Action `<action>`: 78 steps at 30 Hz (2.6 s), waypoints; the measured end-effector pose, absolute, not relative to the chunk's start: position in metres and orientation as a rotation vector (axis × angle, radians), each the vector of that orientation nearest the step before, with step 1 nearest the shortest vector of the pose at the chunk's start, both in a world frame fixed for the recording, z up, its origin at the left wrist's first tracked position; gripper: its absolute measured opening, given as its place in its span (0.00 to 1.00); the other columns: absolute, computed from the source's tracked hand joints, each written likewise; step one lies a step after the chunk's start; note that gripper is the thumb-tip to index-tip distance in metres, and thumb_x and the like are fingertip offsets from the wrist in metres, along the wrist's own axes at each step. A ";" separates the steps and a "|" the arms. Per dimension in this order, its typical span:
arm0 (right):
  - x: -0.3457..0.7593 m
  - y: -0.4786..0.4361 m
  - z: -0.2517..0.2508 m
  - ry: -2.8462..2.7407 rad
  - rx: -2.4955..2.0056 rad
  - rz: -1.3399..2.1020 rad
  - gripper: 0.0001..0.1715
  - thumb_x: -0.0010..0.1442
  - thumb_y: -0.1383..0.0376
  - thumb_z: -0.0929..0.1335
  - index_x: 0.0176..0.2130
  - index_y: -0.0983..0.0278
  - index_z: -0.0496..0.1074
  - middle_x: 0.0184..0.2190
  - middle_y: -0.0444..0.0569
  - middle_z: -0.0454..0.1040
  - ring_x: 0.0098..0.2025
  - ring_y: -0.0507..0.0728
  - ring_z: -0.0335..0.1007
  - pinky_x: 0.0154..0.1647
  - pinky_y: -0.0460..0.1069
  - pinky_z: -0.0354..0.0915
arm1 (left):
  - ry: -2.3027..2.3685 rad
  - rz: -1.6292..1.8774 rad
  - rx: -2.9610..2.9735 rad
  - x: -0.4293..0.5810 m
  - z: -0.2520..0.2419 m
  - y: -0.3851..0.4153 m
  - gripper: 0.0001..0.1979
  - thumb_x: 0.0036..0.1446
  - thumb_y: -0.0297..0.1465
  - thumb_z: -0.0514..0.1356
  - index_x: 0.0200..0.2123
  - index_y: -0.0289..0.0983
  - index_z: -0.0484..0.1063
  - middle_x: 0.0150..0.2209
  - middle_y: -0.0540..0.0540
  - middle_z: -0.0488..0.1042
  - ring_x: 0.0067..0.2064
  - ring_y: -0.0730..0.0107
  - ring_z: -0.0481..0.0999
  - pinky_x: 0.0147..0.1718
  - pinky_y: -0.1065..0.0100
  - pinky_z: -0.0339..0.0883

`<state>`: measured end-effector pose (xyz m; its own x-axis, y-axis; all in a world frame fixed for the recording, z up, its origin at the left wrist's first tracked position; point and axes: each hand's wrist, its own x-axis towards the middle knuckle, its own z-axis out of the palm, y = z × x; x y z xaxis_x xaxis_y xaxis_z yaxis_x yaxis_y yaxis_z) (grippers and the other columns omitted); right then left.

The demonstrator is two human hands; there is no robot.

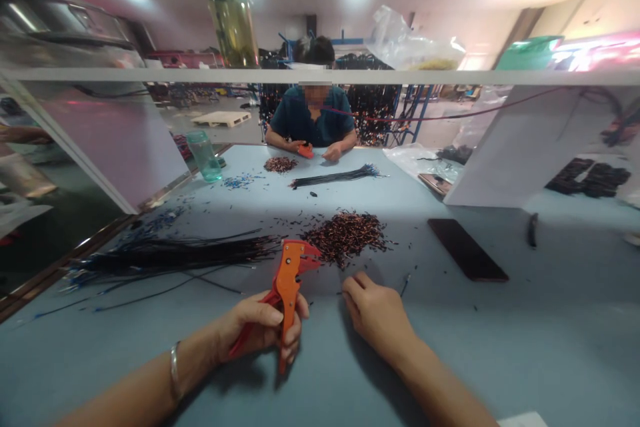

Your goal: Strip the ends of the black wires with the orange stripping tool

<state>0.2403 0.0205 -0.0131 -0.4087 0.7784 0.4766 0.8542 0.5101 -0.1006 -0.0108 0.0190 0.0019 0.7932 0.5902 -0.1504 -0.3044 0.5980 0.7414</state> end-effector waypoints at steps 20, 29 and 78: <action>0.228 0.012 0.021 -1.719 -1.301 0.905 0.14 0.59 0.57 0.64 0.27 0.63 0.69 0.21 0.42 0.63 0.24 0.53 0.58 0.25 0.46 0.56 | 0.904 0.885 2.065 -0.015 0.016 0.020 0.09 0.58 0.33 0.56 0.41 0.37 0.66 0.32 0.49 0.66 0.30 0.71 0.63 0.31 0.68 0.59; 0.227 0.008 0.013 -1.498 -1.105 1.181 0.19 0.59 0.50 0.68 0.30 0.64 0.72 0.25 0.44 0.68 0.28 0.53 0.60 0.29 0.46 0.59 | 1.037 0.807 2.542 -0.006 0.011 0.012 0.20 0.45 0.25 0.59 0.45 0.35 0.67 0.38 0.41 0.71 0.38 0.58 0.69 0.37 0.60 0.64; 0.224 -0.006 0.029 -1.779 -1.112 0.436 0.09 0.66 0.65 0.63 0.32 0.61 0.67 0.20 0.39 0.62 0.20 0.50 0.58 0.22 0.44 0.57 | 0.368 0.421 0.823 -0.004 0.004 0.004 0.24 0.45 0.28 0.62 0.49 0.30 0.73 0.28 0.44 0.77 0.24 0.68 0.76 0.23 0.69 0.68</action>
